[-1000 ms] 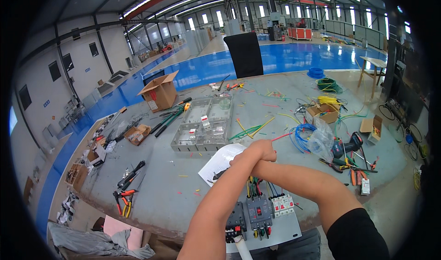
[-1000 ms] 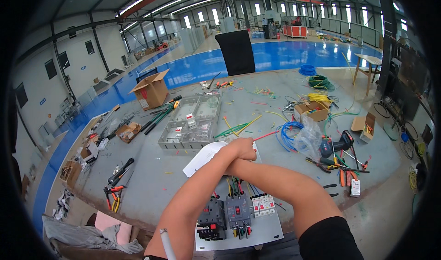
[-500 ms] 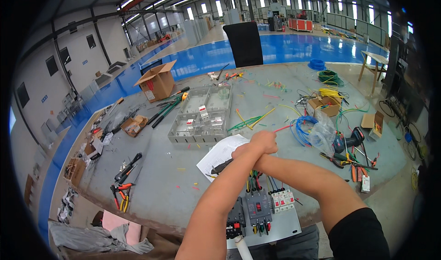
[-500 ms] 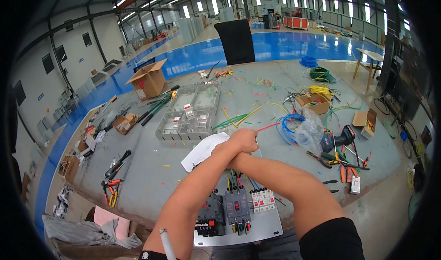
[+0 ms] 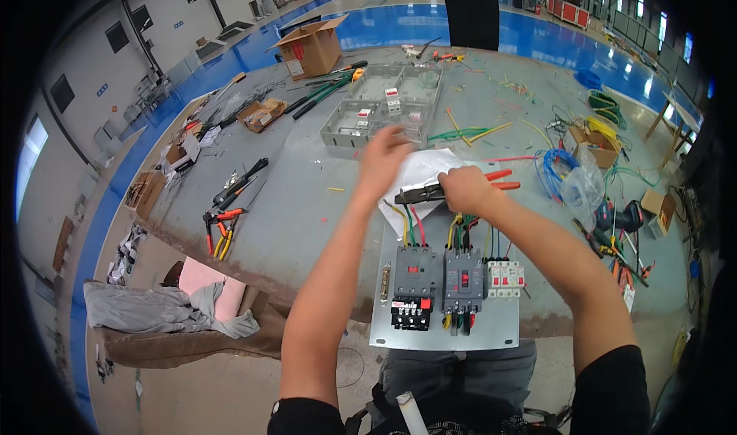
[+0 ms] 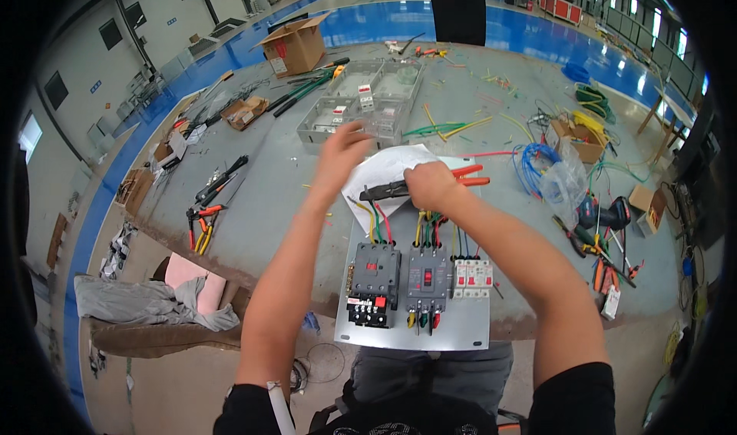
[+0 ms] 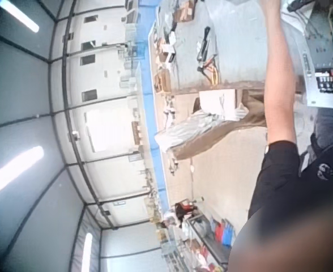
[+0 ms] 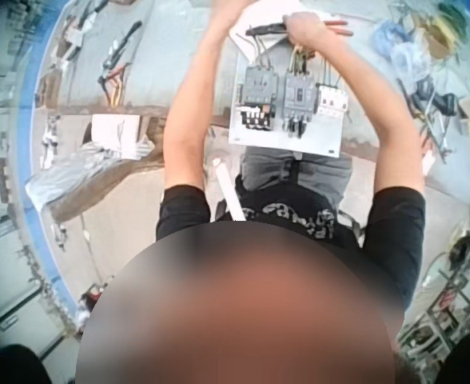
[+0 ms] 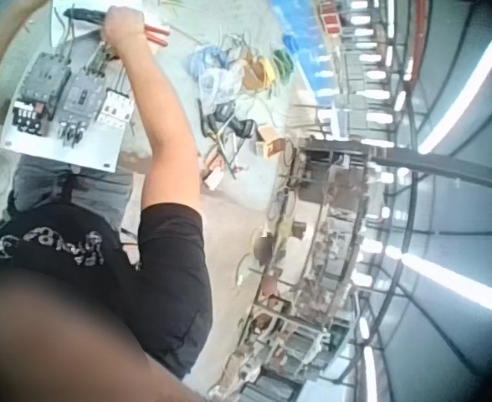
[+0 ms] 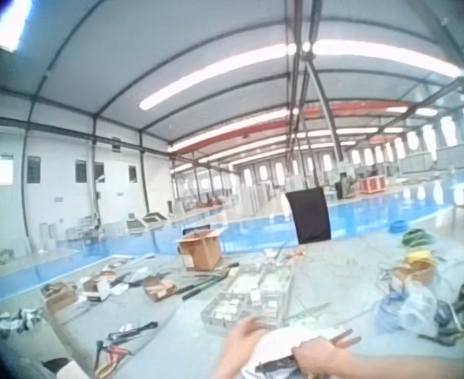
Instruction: The person assembles an electrical panel by stripping wires, crimping terminals, and connecting them to circuit breakers and a terminal block. They use pliers and a crimping tool to prepare and secure the connections.
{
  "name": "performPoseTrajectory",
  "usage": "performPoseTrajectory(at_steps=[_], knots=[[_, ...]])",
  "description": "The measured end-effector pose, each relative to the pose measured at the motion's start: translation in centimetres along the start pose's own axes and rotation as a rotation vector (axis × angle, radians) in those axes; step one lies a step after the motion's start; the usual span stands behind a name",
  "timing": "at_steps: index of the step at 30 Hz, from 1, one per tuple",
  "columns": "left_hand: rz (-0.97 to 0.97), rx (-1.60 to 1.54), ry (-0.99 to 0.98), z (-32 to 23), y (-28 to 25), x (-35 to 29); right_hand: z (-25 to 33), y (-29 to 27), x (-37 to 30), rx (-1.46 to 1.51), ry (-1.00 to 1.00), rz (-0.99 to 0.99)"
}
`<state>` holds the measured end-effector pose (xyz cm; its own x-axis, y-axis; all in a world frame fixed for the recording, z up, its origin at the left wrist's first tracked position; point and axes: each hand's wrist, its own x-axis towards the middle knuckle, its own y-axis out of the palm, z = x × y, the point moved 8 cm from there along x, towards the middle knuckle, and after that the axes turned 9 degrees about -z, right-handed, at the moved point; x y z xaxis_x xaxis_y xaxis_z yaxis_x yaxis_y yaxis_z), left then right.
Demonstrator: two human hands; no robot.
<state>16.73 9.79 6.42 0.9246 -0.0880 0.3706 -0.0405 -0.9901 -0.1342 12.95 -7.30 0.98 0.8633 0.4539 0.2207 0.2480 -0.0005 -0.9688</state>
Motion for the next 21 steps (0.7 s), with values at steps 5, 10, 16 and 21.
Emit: performPoseTrajectory(at_steps=[5,10,16,21], knots=[[-0.011,-0.232,-0.422,9.0,-5.6,-9.5,2.5,-1.4,0.6,-0.222,-0.061,-0.002],[0.115,-0.404,-0.465,11.0,-0.4,-9.5,1.8,-1.1,0.2,-0.391,-0.042,0.003],[0.038,-0.642,-0.398,13.2,1.2,-10.9,2.9,-1.2,0.4,-0.309,0.014,0.068],[0.009,-0.64,-0.333,13.3,1.7,-11.2,2.9,-1.8,-0.5,-0.3,0.002,0.052]])
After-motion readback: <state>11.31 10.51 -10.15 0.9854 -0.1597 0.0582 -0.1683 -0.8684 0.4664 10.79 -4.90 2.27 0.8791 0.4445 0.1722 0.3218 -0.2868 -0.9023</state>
